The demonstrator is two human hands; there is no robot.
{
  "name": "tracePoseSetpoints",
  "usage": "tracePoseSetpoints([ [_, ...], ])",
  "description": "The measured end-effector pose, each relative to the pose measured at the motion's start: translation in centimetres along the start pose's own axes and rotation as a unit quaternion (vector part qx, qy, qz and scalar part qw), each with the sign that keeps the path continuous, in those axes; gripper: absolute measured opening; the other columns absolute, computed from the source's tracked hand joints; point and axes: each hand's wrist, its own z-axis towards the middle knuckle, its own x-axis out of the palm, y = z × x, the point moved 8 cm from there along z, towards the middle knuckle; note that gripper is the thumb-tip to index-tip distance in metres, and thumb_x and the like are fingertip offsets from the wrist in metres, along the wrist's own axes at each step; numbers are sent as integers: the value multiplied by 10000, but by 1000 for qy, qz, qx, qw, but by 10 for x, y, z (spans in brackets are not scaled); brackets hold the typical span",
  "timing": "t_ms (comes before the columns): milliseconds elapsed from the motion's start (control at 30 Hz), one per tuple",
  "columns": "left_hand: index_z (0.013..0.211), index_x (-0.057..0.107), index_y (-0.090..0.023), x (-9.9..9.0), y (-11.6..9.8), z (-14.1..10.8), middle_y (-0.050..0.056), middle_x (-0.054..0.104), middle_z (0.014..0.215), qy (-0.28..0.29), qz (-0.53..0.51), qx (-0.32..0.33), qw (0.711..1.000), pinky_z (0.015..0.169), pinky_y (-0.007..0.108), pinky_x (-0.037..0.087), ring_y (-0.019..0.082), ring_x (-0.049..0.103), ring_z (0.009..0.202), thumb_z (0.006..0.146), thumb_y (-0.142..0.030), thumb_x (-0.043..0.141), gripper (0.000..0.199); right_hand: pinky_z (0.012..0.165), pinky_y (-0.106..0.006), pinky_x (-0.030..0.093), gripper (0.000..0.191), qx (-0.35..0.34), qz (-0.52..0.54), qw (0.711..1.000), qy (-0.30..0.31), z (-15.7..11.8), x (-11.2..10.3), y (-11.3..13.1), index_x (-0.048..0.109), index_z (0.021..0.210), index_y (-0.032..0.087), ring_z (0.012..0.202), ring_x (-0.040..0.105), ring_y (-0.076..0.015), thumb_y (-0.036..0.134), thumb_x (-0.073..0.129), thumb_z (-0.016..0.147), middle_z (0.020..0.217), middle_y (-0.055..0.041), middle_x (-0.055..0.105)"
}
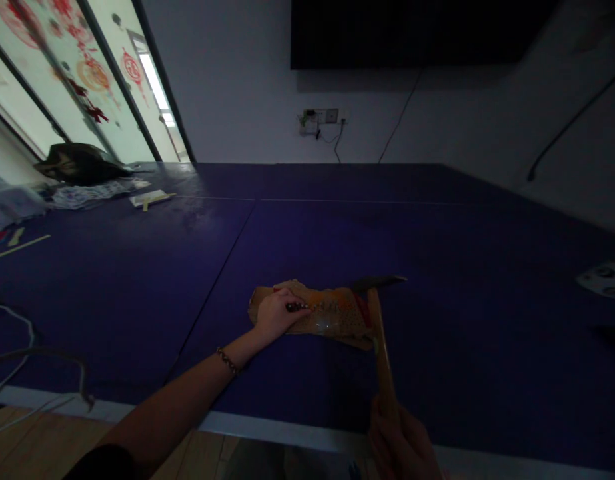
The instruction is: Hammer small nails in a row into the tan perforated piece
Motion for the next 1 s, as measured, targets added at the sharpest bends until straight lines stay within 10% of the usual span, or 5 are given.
tracePoseSetpoints([
  [633, 936, 582, -181, -18, -35, 6, 59, 606, 1017, 61, -79, 139, 985, 855, 313, 398, 198, 538, 974, 540, -329, 751, 455, 291, -166, 275, 407, -32, 4, 999, 37, 2, 13, 7, 506, 779, 187, 318, 373, -64, 515, 655, 590, 449, 92, 411],
  [1000, 828, 657, -173, 4, -28, 9, 35, 686, 879, 81, -160, 79, 981, 785, 276, 451, 160, 616, 839, 658, -229, 662, 180, 477, -209, 440, 396, -37, -51, 997, -50, 5, -5, 4, 585, 824, 162, 579, 550, -134, 460, 660, 574, 711, -15, 578],
])
